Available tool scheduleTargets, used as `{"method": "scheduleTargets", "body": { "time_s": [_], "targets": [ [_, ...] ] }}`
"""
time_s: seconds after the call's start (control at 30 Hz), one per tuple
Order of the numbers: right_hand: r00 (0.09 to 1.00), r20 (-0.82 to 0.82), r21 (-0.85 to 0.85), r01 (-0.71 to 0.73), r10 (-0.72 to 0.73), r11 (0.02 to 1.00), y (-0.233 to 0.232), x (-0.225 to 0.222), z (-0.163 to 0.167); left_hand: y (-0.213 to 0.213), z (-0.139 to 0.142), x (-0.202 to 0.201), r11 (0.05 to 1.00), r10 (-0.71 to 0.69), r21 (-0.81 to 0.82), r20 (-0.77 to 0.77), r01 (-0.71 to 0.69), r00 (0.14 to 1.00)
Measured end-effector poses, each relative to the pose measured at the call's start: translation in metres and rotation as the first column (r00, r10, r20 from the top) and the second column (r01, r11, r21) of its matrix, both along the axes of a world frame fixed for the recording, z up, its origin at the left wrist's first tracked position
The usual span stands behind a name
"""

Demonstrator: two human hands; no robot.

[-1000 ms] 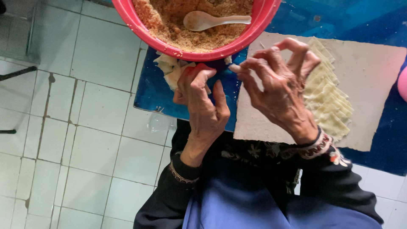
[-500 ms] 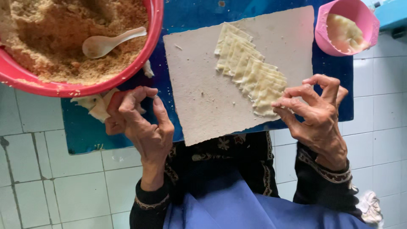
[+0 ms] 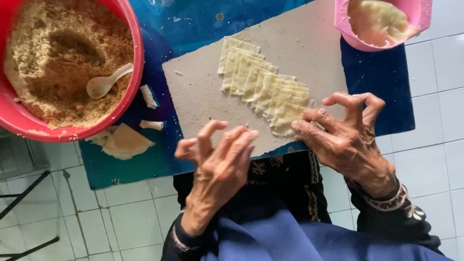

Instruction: The person sits at a table folding small square dough wrappers into filled pastries. They take a dough square, spoon brown filling from a red bowl onto it, fold the wrapper over the filling and pinch the edges closed, setting finished rolls beside the stack of remaining wrappers.

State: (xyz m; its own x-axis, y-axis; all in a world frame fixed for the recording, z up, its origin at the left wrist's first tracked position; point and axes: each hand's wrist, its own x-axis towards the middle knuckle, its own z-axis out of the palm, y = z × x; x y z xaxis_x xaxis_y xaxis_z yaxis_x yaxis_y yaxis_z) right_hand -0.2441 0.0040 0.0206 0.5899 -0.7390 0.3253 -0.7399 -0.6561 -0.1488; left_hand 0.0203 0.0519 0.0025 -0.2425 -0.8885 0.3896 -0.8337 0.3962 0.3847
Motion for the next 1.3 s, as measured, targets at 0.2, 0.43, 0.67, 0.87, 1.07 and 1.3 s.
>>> {"method": "scheduleTargets", "body": {
  "time_s": [0.2, 0.43, 0.67, 0.87, 1.07, 1.3],
  "targets": [
    [0.999, 0.029, 0.005, 0.028, -0.028, 1.000, -0.007, 0.000, -0.007, -0.017, -0.004, -0.033, 0.988, -0.156, -0.009, 0.068, 0.157, 0.985],
    [0.956, 0.247, 0.267, 0.091, -0.159, 0.959, -0.024, -0.021, -0.010, -0.020, -0.011, -0.034, 0.988, -0.147, 0.057, 0.034, 0.145, 0.989],
    [0.787, 0.539, 0.550, -0.058, -0.301, 0.833, -0.046, -0.013, 0.012, -0.020, -0.008, -0.029, 0.988, -0.143, 0.052, -0.045, 0.145, 0.989],
    [0.910, 0.413, 0.233, -0.074, -0.029, 0.970, -0.046, 0.064, 0.030, -0.002, 0.007, 0.024, 0.998, 0.068, 0.005, -0.228, -0.069, 0.971],
    [0.981, 0.060, -0.156, -0.173, 0.185, 0.972, -0.010, 0.147, 0.016, 0.006, 0.002, 0.082, 0.985, 0.172, 0.015, -0.167, -0.172, 0.971],
    [0.982, 0.031, -0.057, -0.182, 0.184, 0.982, 0.014, 0.153, 0.006, 0.017, -0.020, 0.101, 0.984, 0.150, -0.080, -0.086, -0.157, 0.985]
  ]
}}
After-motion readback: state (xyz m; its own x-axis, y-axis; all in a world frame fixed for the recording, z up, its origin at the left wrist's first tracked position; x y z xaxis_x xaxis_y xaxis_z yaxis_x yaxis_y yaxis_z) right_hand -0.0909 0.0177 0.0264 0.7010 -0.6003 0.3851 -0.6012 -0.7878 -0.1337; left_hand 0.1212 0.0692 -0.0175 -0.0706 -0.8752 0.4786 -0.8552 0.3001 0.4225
